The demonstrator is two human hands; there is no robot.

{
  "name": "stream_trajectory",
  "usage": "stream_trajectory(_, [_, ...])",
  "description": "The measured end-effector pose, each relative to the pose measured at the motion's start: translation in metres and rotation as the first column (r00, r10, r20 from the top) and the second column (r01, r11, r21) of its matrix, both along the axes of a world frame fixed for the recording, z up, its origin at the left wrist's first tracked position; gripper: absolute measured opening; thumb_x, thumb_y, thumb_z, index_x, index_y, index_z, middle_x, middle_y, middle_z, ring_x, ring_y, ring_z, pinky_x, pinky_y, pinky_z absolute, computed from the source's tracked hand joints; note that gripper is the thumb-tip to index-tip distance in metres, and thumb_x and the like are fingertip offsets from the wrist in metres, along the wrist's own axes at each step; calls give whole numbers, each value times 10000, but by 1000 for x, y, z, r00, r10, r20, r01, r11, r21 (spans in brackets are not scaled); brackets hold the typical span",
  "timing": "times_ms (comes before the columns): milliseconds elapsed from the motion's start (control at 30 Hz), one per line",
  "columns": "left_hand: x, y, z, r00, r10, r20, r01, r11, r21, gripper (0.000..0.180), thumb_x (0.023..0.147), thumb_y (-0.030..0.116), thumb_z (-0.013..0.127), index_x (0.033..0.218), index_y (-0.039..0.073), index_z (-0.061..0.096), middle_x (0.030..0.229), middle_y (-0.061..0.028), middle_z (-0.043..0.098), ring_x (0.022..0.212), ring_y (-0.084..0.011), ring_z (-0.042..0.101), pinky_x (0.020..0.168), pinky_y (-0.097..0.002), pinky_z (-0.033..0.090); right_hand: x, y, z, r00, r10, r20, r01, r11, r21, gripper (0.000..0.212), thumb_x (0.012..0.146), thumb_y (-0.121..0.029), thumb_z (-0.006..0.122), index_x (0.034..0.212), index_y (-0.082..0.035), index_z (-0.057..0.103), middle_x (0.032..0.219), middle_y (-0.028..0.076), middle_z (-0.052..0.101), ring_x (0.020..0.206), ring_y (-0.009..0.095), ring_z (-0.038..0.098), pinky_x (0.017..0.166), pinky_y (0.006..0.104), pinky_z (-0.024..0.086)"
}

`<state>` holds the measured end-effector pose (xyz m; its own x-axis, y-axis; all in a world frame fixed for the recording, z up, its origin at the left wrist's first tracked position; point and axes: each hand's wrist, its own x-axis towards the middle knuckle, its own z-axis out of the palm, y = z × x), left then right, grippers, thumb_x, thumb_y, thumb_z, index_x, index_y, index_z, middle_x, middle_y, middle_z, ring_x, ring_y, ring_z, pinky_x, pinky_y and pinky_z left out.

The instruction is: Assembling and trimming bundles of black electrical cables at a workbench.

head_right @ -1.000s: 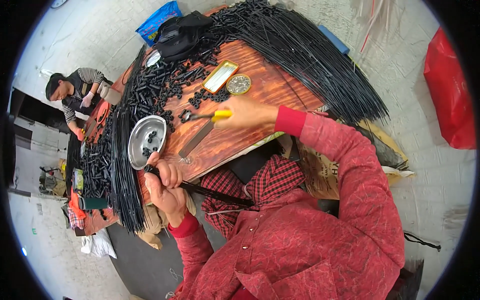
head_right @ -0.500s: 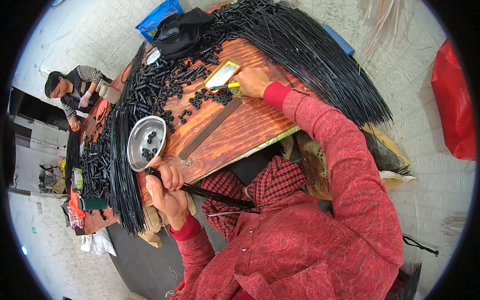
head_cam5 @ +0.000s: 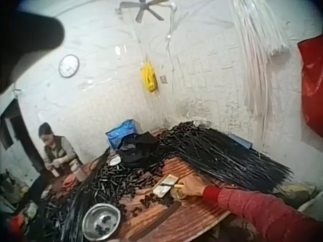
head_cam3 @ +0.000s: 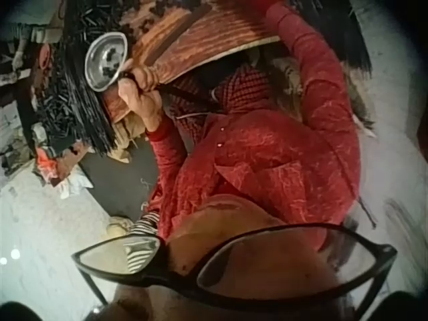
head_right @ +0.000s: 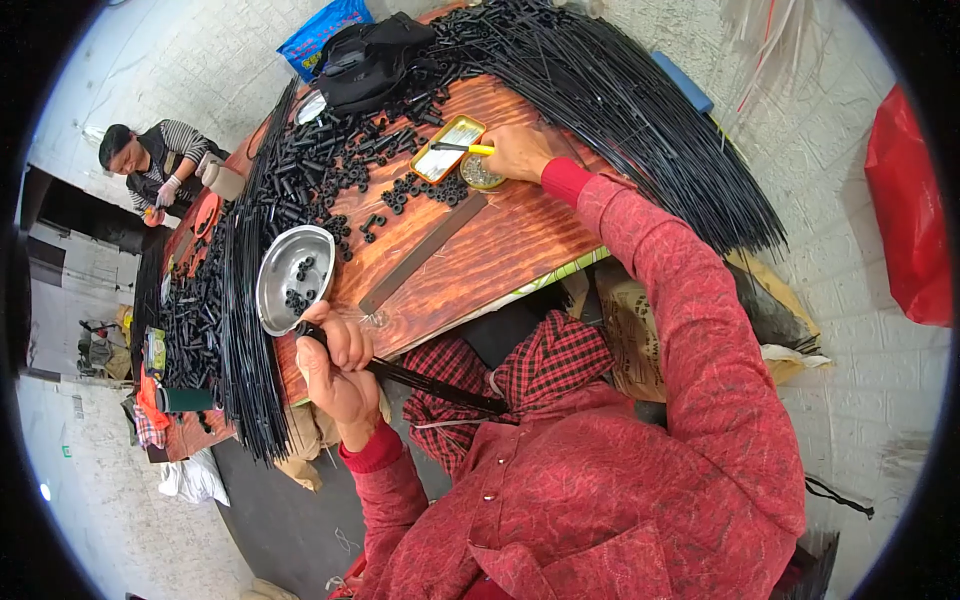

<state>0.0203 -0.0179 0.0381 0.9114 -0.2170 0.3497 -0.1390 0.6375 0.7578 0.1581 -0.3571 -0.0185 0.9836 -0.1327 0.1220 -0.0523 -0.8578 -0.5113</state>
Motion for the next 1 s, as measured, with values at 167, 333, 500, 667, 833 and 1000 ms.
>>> stream_trajectory(167, [0,-4,0,1000,-16,12,16,1000,2,493,1001,357,542,1276,-51,507,686,7,377,552,-82,313,483,-228,253,9,-18,-16,997,-62,-34,69,957,280,345,718,-265,725,1008,-79,736,851,162,716,782,286,690,714,403,523])
stream_trajectory(333, [-2,-5,1,1000,-12,7,12,1000,-6,499,1005,363,535,1267,-60,506,679,9,374,545,-79,313,481,-229,254,8,-17,-16,981,-20,-192,131,799,587,192,810,-192,716,893,-25,671,721,65,638,597,149,569,557,314,467])
stream_trajectory(500, [-2,-13,1,1000,-23,16,23,1000,-4,488,1004,364,539,1239,-63,520,662,16,373,543,-74,317,482,-232,257,-20,-4,4,944,248,-218,157,243,957,128,955,-193,636,958,-73,593,749,-13,586,557,29,471,491,212,438])
stream_trajectory(667, [-4,-21,6,1000,-8,25,7,999,43,486,998,362,552,1228,-65,529,653,22,378,550,-68,322,487,-232,257,-54,34,30,800,599,25,62,-123,991,155,960,-209,622,1000,-84,538,772,-41,514,595,7,433,540,199,410])
stream_trajectory(833, [-7,-28,9,999,-37,39,33,996,80,499,1009,365,527,1279,-55,507,671,28,369,559,-62,311,506,-221,258,-81,70,59,741,666,78,-31,-81,996,203,966,-275,617,920,-95,535,727,-57,452,573,7,383,531,200,355])
stream_trajectory(1000, [-11,-32,13,1000,-8,15,6,996,87,563,1005,364,547,1360,-65,465,703,32,399,590,-48,339,513,-204,263,-107,105,88,752,646,132,-155,-21,988,255,951,-297,644,851,-87,538,698,-45,457,545,13,371,501,177,320])
